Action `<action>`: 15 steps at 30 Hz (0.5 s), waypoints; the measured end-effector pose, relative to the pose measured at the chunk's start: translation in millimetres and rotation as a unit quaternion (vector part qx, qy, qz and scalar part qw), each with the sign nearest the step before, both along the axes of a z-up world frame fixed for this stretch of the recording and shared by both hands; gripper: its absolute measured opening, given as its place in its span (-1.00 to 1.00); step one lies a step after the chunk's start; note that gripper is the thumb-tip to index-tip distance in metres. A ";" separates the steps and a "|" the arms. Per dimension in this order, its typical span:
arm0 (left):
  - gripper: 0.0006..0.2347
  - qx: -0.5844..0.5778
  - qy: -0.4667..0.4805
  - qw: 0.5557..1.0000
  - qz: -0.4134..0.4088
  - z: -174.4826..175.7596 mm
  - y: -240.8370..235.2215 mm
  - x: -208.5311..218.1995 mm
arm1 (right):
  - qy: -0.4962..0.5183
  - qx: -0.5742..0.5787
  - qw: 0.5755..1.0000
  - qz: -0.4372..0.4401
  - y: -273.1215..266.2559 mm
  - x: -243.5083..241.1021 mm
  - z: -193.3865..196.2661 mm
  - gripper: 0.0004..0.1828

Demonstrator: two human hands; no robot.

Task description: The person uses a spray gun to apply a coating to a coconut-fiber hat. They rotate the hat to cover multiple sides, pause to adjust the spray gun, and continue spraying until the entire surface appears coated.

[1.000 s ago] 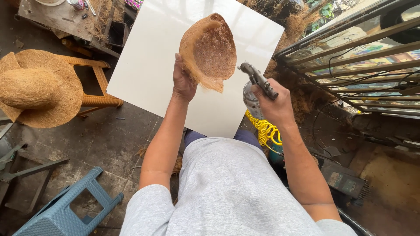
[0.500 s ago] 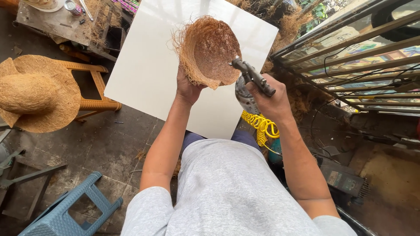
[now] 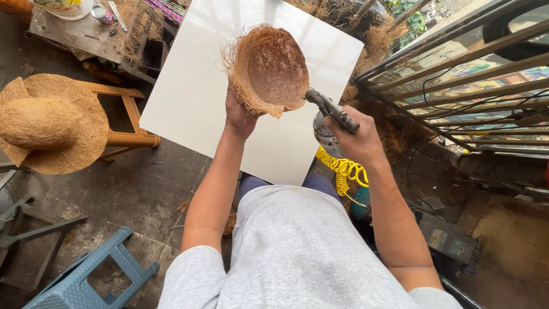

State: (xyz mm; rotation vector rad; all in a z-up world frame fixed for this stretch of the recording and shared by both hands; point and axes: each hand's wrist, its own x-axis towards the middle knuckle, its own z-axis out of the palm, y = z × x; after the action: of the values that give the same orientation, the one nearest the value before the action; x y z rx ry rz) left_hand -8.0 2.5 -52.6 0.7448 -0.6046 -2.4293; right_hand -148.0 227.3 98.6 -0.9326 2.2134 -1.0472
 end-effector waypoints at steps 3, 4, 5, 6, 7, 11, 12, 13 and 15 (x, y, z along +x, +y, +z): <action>-0.38 0.001 -0.015 1.000 -0.001 6.1 -0.1 4.9 | 0.006 0.008 1.000 -0.029 0.2 -2.3 -0.1 -0.64; -0.38 0.000 -0.015 1.000 0.002 8.2 -0.6 6.2 | 0.006 0.007 1.000 -0.027 0.3 -1.6 -0.7 -0.64; -0.37 0.001 -0.022 1.000 0.001 10.2 -0.8 6.7 | 0.011 0.012 0.999 -0.028 0.6 -1.5 -1.1 -0.64; -0.37 0.003 -0.029 1.000 0.000 12.2 -1.0 7.2 | 0.015 0.018 0.999 -0.029 1.0 -1.4 -1.4 -0.64; -0.37 0.002 -0.029 1.000 0.002 13.9 -1.6 8.6 | 0.016 0.017 0.999 -0.027 0.9 0.8 -0.9 -0.64; -0.35 -0.013 -0.055 0.998 -0.004 24.4 -0.8 16.2 | 0.020 -0.001 1.000 0.011 -1.3 10.7 4.2 -0.63; -0.34 -0.031 -0.068 0.997 -0.007 28.0 -1.3 18.5 | 0.020 -0.013 0.999 0.029 -3.4 13.1 5.9 -0.66; -0.34 -0.031 -0.067 0.997 -0.005 23.0 0.5 21.0 | 0.021 -0.013 0.999 0.031 -1.4 13.5 1.0 -0.66; -0.30 -0.071 -0.082 0.994 -0.001 12.7 2.1 24.5 | -0.030 -0.019 0.999 -0.006 1.1 13.2 -9.6 -0.76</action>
State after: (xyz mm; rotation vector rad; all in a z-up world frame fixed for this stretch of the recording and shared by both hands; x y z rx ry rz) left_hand 16.5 4.5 -39.9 0.8899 -0.8335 -2.3136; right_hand -134.7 228.4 89.0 -0.8936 2.1586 -1.1122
